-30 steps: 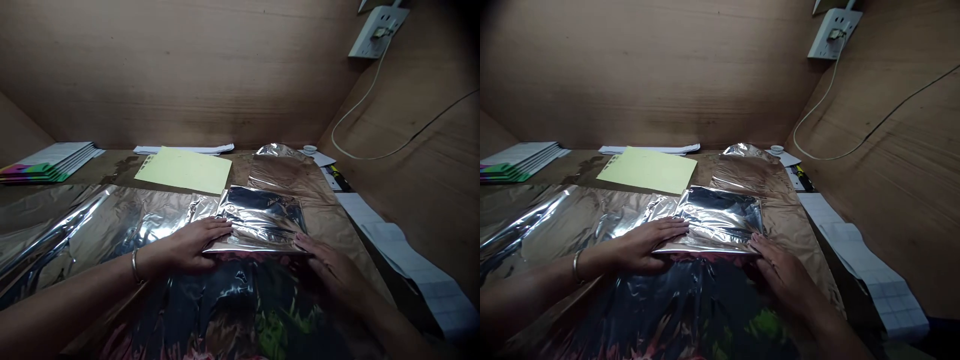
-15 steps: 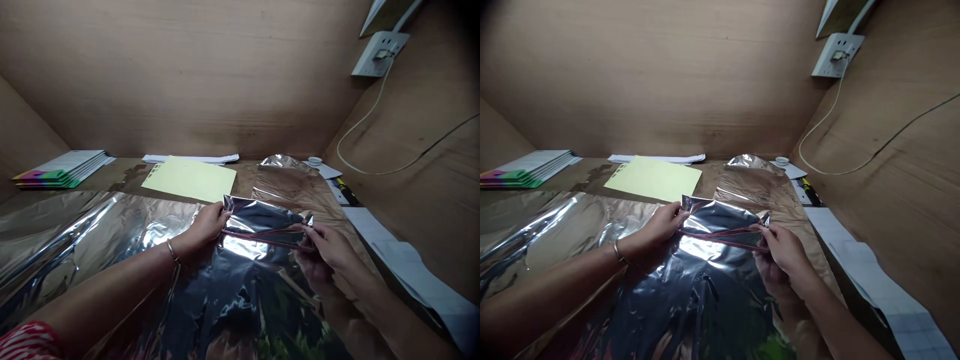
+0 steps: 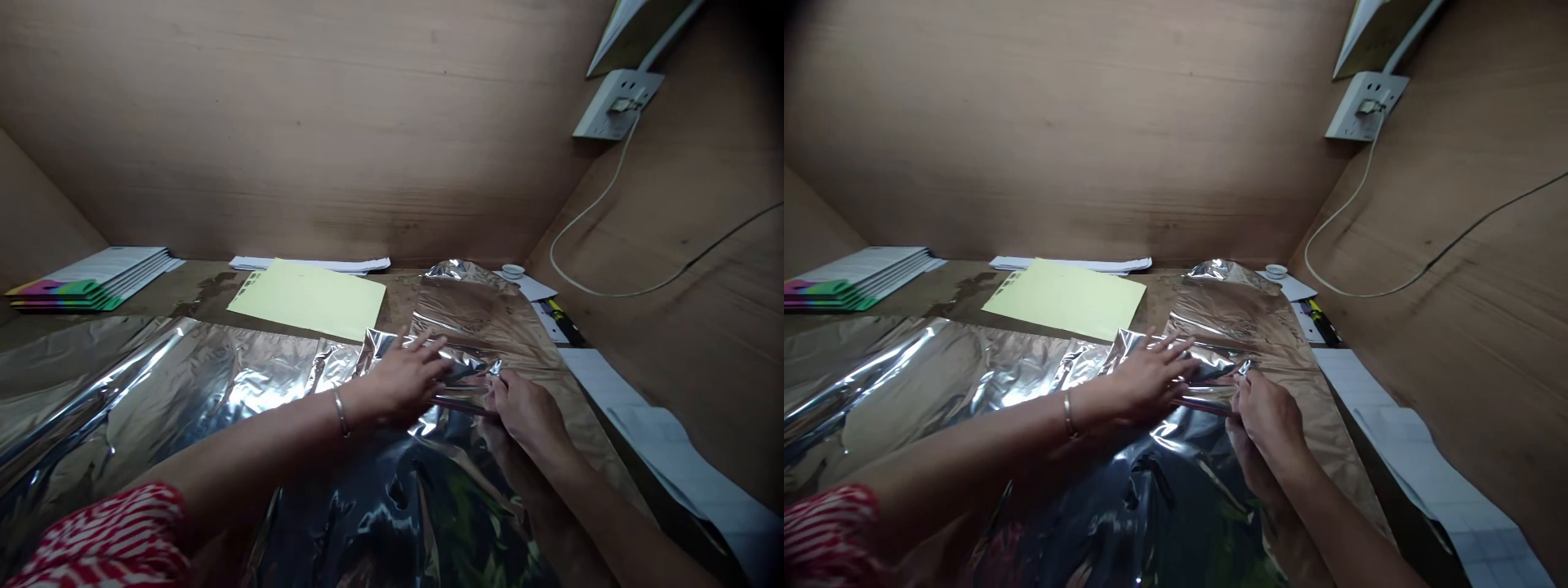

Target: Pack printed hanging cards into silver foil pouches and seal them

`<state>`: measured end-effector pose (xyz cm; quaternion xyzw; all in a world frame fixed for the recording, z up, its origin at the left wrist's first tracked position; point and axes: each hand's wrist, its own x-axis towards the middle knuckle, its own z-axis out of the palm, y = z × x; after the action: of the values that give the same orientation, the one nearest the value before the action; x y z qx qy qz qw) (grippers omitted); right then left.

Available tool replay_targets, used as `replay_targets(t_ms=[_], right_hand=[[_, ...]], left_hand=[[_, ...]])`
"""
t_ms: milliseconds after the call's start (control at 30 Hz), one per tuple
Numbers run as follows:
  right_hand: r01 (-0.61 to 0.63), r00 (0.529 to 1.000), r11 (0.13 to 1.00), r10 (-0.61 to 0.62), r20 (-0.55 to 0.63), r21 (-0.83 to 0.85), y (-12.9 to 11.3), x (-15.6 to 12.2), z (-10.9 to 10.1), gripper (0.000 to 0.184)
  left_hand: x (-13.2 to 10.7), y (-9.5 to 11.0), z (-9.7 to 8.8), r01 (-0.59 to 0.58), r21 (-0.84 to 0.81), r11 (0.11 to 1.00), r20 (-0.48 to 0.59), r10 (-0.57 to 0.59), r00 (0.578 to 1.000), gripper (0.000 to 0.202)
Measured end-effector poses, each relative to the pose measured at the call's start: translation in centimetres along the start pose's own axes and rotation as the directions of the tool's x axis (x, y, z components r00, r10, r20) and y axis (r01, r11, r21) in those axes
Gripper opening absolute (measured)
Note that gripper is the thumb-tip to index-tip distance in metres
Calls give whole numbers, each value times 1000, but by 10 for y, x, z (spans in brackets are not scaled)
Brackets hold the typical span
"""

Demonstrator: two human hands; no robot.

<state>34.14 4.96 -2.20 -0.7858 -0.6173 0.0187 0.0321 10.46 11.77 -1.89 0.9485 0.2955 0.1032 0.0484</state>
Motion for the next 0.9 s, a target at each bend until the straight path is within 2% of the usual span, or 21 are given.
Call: replay_targets(t_ms=[33,133,233,300,400,433,500,633,700,800,900], right_hand=[[8,1000,1000,-8,-2,-10,0,-1,-2,34],[29,999,998,-30,-26,-48,2,0,-7,36],[22,992,994,-35,-122,-103,-2,3,-9,41],[148,977,977,-169,-133,-155,-7,6,-5,48],[399,915,899,-403,14,-182,-13,9,10,58],[420,907,890,-416,57,-176,-13,10,14,62],[360,933,917,-351,84,-170,-10,10,20,72],[231,973,953,-226,47,-197,-11,11,17,79],[291,956,936,-290,32,-196,-17,13,15,73],[408,913,899,-400,80,-157,-21,17,20,68],[370,929,919,-365,64,-136,-16,20,31,76]], left_hand=[[4,4,6,-22,-45,999,30,23,999,50],[8,9,21,52,-110,993,92,-42,995,61],[8,7,29,76,-114,991,92,-66,994,64],[7,7,29,76,-111,991,84,-67,994,64],[4,5,25,87,-104,991,82,-79,994,63],[2,3,23,104,-101,989,86,-95,992,62],[-3,-2,21,158,-85,984,97,-150,984,62],[-9,-10,23,236,-33,971,81,-232,969,65],[-9,-10,25,226,-21,974,67,-224,972,65],[-14,-14,24,241,3,971,67,-241,968,65],[-33,-28,11,328,60,943,78,-332,940,58]])
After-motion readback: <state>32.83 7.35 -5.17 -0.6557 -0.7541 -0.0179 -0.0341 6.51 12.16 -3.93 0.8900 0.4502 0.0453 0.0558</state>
